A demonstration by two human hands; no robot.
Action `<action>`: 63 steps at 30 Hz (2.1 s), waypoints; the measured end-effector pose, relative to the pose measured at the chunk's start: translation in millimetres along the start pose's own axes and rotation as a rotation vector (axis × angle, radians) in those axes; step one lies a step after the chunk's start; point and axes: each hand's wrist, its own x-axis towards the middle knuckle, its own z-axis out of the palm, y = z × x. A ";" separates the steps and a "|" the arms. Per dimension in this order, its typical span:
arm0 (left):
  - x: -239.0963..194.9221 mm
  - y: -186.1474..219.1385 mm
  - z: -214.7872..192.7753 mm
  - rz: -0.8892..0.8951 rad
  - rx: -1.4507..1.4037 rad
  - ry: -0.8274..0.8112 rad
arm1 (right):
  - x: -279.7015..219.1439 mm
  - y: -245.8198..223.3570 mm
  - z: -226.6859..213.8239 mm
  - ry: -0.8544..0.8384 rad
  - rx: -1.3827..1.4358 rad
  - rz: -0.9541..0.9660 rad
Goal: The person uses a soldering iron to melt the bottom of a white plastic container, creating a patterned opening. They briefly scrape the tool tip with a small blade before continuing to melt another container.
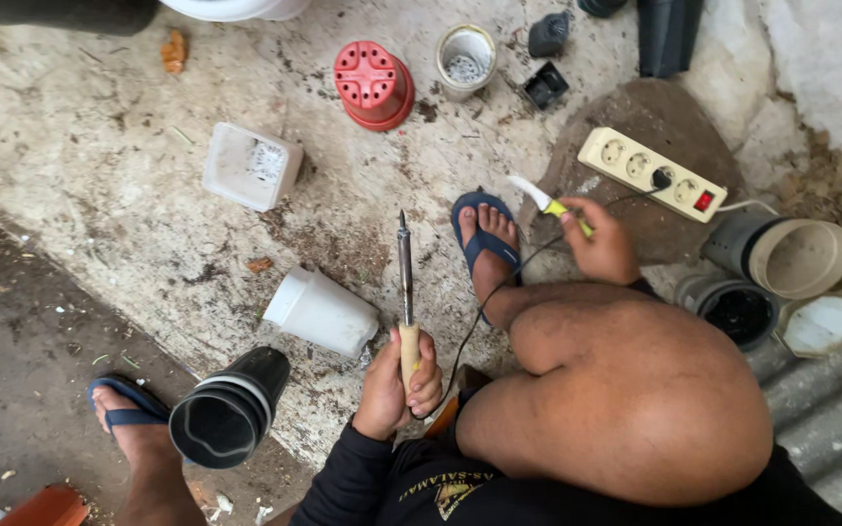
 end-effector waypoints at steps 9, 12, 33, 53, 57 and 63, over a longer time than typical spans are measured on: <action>0.1 -0.6 5.5 0.001 -0.001 0.023 | -19.2 51.9 22.4 0.125 -0.163 -0.142; -0.2 -0.4 4.5 0.008 -0.015 0.019 | -31.0 55.1 11.8 0.102 -0.159 -0.089; -1.7 4.0 7.1 0.052 -0.005 0.050 | -8.7 24.5 0.8 -0.010 -0.673 -0.304; -10.0 20.3 40.4 0.537 0.172 0.104 | -55.8 108.7 -30.0 0.205 -0.560 -0.287; -7.1 27.3 42.9 0.503 0.191 0.110 | -45.2 126.5 -26.3 0.255 -0.635 -0.368; 41.3 8.6 50.2 0.552 0.506 0.168 | -31.6 122.1 -61.1 0.187 -0.124 -0.431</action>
